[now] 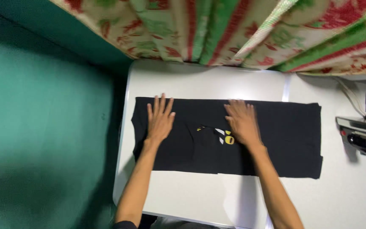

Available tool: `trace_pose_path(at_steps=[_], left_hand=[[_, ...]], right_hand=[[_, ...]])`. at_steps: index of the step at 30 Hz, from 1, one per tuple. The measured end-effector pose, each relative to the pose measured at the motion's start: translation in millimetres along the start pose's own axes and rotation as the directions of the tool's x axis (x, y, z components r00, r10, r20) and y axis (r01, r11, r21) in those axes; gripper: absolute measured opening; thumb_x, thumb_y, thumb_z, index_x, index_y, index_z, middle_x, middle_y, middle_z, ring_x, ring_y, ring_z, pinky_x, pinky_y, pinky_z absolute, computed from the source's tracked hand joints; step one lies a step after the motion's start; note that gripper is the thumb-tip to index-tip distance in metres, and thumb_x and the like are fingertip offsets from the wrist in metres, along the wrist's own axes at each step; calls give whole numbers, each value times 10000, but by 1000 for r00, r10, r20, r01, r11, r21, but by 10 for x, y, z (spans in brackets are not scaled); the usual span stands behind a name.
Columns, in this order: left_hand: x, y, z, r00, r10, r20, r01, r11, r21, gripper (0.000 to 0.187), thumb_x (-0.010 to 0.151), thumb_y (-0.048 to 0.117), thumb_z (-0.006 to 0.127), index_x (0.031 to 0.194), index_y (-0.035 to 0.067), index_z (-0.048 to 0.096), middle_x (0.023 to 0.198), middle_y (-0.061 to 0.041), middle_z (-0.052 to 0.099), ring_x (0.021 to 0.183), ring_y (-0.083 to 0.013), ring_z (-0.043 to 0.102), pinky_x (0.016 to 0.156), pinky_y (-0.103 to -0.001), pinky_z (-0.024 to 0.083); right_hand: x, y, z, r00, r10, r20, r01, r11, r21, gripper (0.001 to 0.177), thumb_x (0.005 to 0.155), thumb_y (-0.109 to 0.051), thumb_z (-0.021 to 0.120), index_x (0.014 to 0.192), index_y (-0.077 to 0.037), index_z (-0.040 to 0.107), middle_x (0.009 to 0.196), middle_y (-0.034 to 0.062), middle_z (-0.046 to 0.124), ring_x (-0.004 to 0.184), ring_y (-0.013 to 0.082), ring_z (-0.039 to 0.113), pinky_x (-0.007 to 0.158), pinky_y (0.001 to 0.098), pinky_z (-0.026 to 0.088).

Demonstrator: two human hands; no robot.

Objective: The person irons a black t-shirt on a white table, then folds it neatly into a compact rectangle. The person uses a steam iron to smooth the shirt and then folds it by hand.

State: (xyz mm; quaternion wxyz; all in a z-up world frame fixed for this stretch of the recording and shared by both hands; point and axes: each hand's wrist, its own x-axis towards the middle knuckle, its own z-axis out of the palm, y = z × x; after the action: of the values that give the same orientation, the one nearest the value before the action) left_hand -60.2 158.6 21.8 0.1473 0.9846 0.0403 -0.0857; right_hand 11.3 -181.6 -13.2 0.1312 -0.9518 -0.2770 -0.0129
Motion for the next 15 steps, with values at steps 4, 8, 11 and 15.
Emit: trace_pose_path(at_steps=[4, 8, 11, 15], left_hand=[[-140, -745, -140, 992, -91, -84, 92, 996, 13, 586, 1069, 330, 418, 1623, 197, 283, 1712, -123, 134, 1578, -329, 69, 1194, -667, 55], [-127, -999, -96, 982, -27, -188, 24, 1000, -15, 559, 1089, 253, 394, 1618, 113, 281, 1714, -108, 142, 1573, -323, 98, 1219, -609, 27], [-116, -1045, -10, 974, -12, -228, 14, 1000, 9, 560, 1089, 261, 392, 1612, 91, 286, 1713, -96, 152, 1574, -315, 94, 1225, -592, 16], [-130, -1063, 7, 969, -9, -247, 6, 1000, -12, 584, 1078, 250, 413, 1620, 94, 264, 1714, -79, 146, 1572, -309, 93, 1226, -597, 9]], right_hand=[[-407, 434, -156, 980, 127, -155, -132, 991, -23, 449, 1083, -269, 525, 1516, -157, 557, 1659, 121, 410, 1533, 367, 317, 1197, 612, 262], [23, -195, 102, 953, 212, -218, -223, 974, -29, 496, 1100, -300, 509, 1542, -75, 509, 1628, 177, 418, 1507, 407, 323, 1180, 624, 252], [586, -1272, 476, 988, 67, -141, -67, 998, -1, 522, 1104, -397, 403, 1572, -167, 441, 1643, 82, 392, 1525, 354, 303, 1224, 584, 212], [1035, -2457, 813, 977, -205, 66, 193, 969, 156, 568, 1089, -397, 376, 1603, -160, 333, 1697, 83, 245, 1574, 295, 183, 1247, 600, 128]])
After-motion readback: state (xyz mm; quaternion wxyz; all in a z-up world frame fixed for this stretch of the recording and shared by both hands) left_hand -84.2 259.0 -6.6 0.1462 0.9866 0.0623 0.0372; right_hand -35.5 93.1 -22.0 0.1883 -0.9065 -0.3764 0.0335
